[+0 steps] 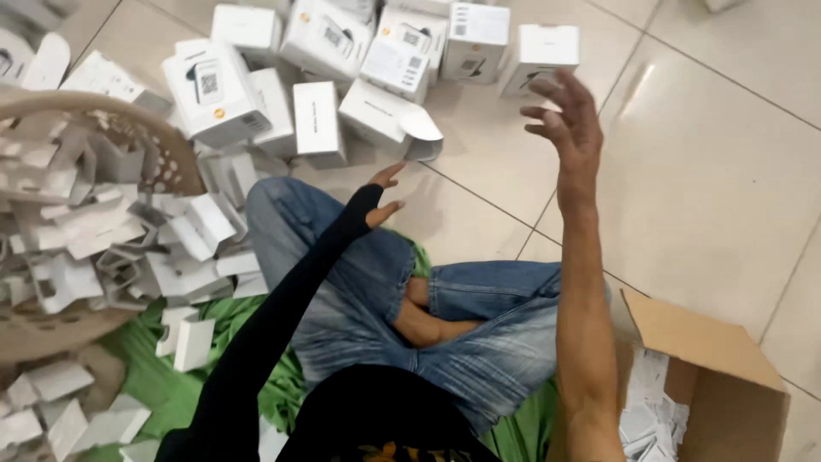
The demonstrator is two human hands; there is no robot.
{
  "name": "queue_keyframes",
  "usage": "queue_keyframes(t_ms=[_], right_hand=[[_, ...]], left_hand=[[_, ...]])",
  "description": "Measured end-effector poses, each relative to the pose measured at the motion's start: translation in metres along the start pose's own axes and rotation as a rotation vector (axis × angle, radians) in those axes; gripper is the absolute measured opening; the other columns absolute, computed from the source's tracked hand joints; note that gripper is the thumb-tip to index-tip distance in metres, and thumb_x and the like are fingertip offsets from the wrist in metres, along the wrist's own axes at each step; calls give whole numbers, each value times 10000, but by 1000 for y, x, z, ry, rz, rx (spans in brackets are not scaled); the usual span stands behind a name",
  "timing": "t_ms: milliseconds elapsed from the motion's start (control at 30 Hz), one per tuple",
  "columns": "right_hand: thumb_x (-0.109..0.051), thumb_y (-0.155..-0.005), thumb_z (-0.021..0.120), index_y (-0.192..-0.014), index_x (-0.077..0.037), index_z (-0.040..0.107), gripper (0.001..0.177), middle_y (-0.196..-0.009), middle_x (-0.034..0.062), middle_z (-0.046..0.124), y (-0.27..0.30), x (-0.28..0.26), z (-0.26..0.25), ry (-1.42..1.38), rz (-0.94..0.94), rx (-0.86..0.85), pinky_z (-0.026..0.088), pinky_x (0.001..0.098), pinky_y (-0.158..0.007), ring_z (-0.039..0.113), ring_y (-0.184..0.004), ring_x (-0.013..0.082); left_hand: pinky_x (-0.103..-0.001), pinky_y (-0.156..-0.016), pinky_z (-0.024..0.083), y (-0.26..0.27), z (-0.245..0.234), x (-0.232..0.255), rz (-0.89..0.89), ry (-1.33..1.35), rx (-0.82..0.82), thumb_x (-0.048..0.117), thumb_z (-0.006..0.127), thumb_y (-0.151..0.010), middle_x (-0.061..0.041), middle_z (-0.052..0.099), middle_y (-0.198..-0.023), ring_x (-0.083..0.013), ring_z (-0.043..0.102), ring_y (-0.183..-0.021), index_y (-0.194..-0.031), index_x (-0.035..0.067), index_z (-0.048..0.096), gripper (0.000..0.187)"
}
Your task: The person assembles small cardboard boxes and inserts instruction manuals for an electronic device.
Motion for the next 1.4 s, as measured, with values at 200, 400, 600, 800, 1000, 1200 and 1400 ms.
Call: queue_keyframes(t_ms=[200,400,600,800,1000,1200,1400], right_hand=[[-164,-853,817,-1539,-83,445,784,-1571,191,441,-7,142,117,503,15,-213,511,462,-1023,524,-1356,347],[-226,-640,940,-1510,-83,381,1044,-1422,231,447,-41,168,184,882,-128,-192,445,520,-1030,486,-1299,441],[83,-684,739,-1453,-144,526,830,-1357,174,561,17,121,191,844,-98,-214,537,472,-936,593,-1196,387],[62,-738,713,-1163,-157,744,479,-1177,60,762,107,84,155,647,-7,-354,590,386,-890,732,-1044,294],[-74,-872,709,-1196,-232,751,362,-1108,34,789,90,19,84,733,247,-527,583,367,-891,759,-953,211],[33,-1002,637,-1443,-69,554,460,-1446,147,586,54,-116,19,1070,-467,288,477,458,-1119,553,-1369,344],[-64,-956,698,-1482,-67,500,562,-1526,195,483,140,80,-16,760,17,250,427,480,-1161,482,-1408,390]], left_hand=[[-448,-1125,453,-24,-72,-38,23,104,236,168,699,-958,-218,515,-1535,-353,551,-1400,-1597,91,345,734],[-423,-1035,523,-67,-21,-196,-169,687,272,161,750,-898,-248,457,-1488,-332,571,-1312,-1580,61,122,933],[-443,-861,562,-59,5,-223,-264,753,290,256,863,-942,-313,647,-1358,-360,673,-1111,-1576,-123,364,891],[-435,-856,606,-57,60,-173,-361,610,258,273,845,-757,-160,550,-1265,-295,661,-1090,-1587,102,102,1126],[-351,-925,542,-21,134,-142,-390,751,197,411,636,-974,-264,638,-1326,-288,646,-1171,-1518,-4,423,716],[-372,-1102,437,18,150,-151,-125,273,231,342,552,-1106,-209,604,-1411,-290,571,-1309,-1464,-35,559,521],[-351,-931,525,23,125,-76,-162,439,182,354,591,-1022,-145,597,-1327,-254,621,-1121,-1452,61,554,522]])
Point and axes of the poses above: each hand's wrist, its own y-axis away from the middle knuckle, its own z-axis out of the palm, x = y × z, the point moved 7 cm from there along -y, towards the middle knuckle
